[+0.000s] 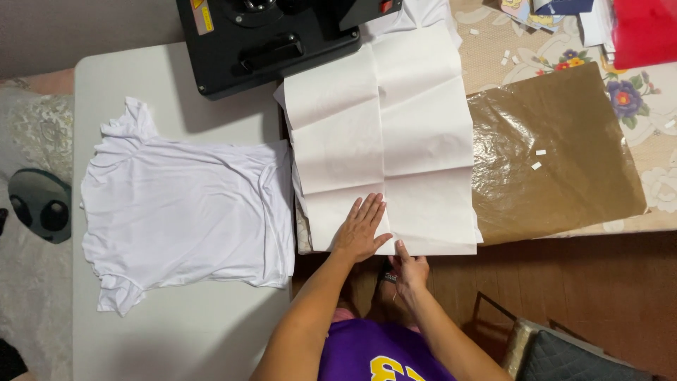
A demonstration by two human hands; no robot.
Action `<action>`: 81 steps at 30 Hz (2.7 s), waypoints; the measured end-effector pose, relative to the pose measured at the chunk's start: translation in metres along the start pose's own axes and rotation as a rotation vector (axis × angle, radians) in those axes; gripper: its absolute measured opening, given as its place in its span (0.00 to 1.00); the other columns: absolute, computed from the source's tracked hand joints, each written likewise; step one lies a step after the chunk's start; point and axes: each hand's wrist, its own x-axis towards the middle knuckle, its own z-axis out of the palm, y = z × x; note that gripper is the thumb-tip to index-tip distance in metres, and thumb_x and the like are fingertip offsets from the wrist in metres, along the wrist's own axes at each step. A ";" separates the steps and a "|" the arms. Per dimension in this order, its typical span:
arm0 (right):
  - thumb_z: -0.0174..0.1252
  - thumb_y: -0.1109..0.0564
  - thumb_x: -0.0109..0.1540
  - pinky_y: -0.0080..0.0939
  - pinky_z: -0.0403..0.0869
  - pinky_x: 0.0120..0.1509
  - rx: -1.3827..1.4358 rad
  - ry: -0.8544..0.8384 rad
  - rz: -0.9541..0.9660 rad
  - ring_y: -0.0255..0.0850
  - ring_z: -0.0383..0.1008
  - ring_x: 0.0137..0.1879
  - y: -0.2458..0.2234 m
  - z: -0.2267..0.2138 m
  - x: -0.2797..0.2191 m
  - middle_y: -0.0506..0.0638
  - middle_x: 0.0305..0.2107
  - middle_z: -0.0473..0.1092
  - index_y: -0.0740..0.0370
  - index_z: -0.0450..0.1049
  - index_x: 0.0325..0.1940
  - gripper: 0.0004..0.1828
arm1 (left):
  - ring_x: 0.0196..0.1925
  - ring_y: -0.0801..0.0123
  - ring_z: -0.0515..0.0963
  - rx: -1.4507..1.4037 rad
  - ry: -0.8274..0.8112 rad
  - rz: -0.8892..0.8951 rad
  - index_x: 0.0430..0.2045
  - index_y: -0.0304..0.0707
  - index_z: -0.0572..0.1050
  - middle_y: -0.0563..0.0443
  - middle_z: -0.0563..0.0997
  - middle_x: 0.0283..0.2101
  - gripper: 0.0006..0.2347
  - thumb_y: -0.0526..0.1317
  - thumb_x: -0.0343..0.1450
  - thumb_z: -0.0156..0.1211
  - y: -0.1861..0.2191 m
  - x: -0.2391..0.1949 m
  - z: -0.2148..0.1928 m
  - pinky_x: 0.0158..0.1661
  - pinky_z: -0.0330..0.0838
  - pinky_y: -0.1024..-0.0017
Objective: The person places a white t-shirt on a table, smooths a white sheet over it, and secures the sheet with small pieces of tape. They then place a brown sheet on top and operate a heat press machine to press the layers together.
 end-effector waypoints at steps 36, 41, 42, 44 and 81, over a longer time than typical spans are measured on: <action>0.73 0.51 0.63 0.59 0.75 0.75 -1.441 -0.227 -1.743 0.61 0.73 0.74 -0.085 0.089 0.013 0.59 0.65 0.71 0.51 0.78 0.68 0.28 | 0.81 0.41 0.69 -0.291 0.398 0.296 0.62 0.26 0.79 0.32 0.79 0.70 0.25 0.51 0.79 0.53 -0.037 0.000 -0.019 0.83 0.54 0.41; 0.67 0.53 0.67 0.57 0.75 0.75 -1.471 -0.262 -1.869 0.59 0.73 0.74 -0.114 0.128 0.041 0.58 0.66 0.71 0.48 0.79 0.71 0.26 | 0.60 0.39 0.84 -0.195 0.641 0.428 0.40 0.30 0.84 0.30 0.85 0.47 0.17 0.47 0.76 0.54 -0.044 0.021 0.021 0.72 0.70 0.44; 0.70 0.50 0.67 0.55 0.76 0.74 -1.496 -0.218 -1.907 0.56 0.75 0.73 -0.116 0.131 0.045 0.56 0.64 0.73 0.45 0.79 0.70 0.25 | 0.66 0.37 0.83 -0.173 0.804 0.457 0.50 0.28 0.82 0.29 0.85 0.54 0.18 0.48 0.81 0.55 -0.049 0.031 0.062 0.75 0.71 0.43; 0.70 0.49 0.67 0.55 0.76 0.74 -1.511 -0.200 -1.912 0.56 0.76 0.72 -0.117 0.128 0.044 0.55 0.63 0.73 0.43 0.79 0.69 0.24 | 0.68 0.36 0.82 -0.190 0.875 0.496 0.58 0.26 0.79 0.28 0.83 0.60 0.19 0.46 0.83 0.53 -0.054 0.018 0.025 0.75 0.72 0.44; 0.64 0.38 0.71 0.61 0.65 0.84 -1.531 -0.871 -1.527 0.57 0.66 0.81 -0.278 0.080 0.038 0.56 0.68 0.70 0.50 0.72 0.78 0.33 | 0.79 0.42 0.71 0.010 0.466 -0.049 0.66 0.34 0.79 0.38 0.81 0.66 0.22 0.52 0.85 0.54 -0.037 0.088 -0.128 0.79 0.60 0.45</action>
